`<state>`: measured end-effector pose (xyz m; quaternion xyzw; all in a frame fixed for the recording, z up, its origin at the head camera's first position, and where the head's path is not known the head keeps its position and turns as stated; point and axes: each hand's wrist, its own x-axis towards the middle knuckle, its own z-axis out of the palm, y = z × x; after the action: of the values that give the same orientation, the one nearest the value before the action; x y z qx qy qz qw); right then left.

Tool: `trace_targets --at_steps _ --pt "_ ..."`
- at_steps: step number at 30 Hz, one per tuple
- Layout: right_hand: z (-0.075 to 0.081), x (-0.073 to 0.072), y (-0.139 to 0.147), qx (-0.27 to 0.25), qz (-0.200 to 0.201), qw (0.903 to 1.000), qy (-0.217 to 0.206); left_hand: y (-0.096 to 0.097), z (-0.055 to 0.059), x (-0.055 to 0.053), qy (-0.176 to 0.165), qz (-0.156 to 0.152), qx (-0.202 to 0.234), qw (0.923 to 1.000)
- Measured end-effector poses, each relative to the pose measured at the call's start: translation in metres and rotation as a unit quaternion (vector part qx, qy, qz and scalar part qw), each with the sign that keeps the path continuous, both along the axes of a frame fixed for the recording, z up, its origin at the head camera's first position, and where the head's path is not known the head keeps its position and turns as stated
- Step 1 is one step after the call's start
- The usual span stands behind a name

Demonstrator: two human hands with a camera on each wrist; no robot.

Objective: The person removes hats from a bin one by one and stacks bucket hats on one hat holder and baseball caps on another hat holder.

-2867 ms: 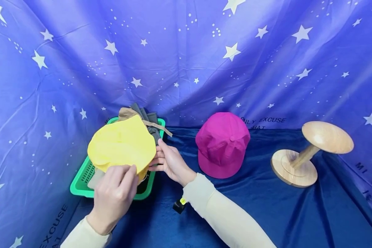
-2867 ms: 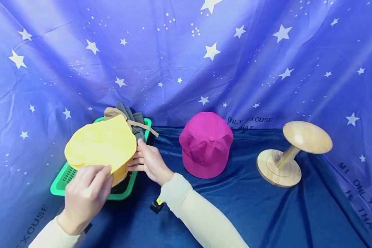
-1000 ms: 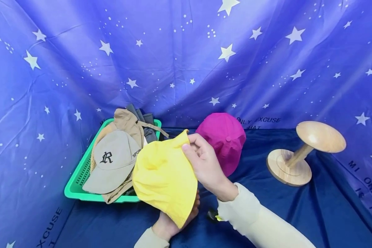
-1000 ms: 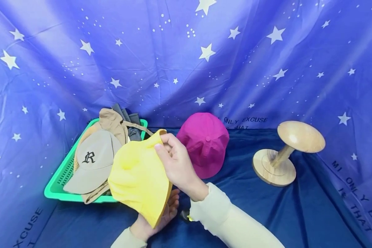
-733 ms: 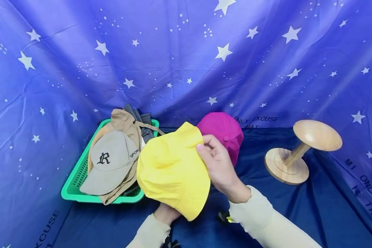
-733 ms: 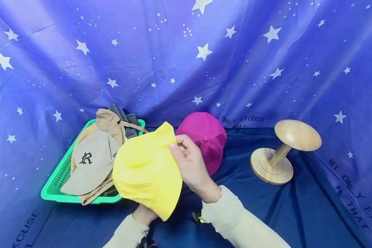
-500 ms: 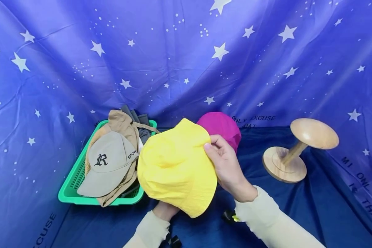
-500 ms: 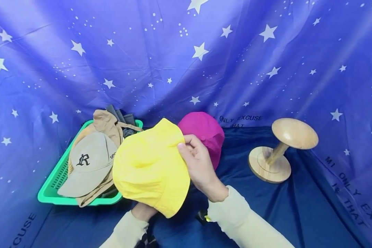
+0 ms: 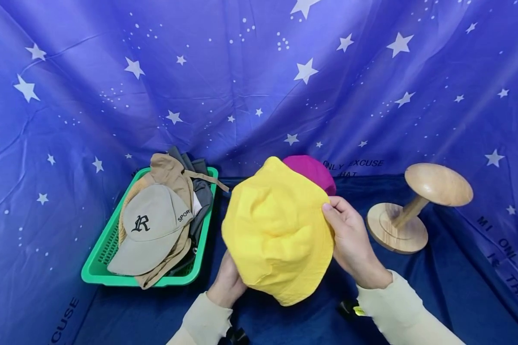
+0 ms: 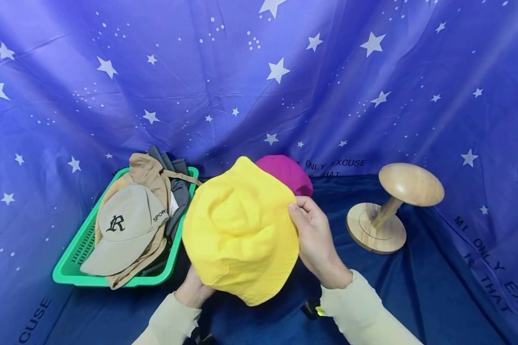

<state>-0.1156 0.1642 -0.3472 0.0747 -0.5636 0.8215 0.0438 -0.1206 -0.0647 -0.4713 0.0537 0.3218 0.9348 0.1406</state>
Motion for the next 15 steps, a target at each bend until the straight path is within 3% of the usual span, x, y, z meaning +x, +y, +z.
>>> trace_targets --at_steps 2,4,8,15 --pt "0.000 0.001 0.007 -0.013 0.001 0.9999 0.000 0.003 0.029 0.004 -0.001 0.007 -0.022 0.9997" --pt "0.000 0.002 0.013 -0.027 0.003 0.9996 -0.001 0.004 0.044 0.006 -0.005 -0.004 -0.020 0.9998" --pt "-0.001 0.003 0.022 -0.052 -0.006 0.9986 -0.012 0.006 0.055 0.003 -0.010 -0.007 -0.032 0.9994" --pt "-0.004 0.008 0.040 -0.079 -0.040 0.9959 -0.018 0.016 0.069 -0.002 -0.024 0.022 -0.058 0.9978"
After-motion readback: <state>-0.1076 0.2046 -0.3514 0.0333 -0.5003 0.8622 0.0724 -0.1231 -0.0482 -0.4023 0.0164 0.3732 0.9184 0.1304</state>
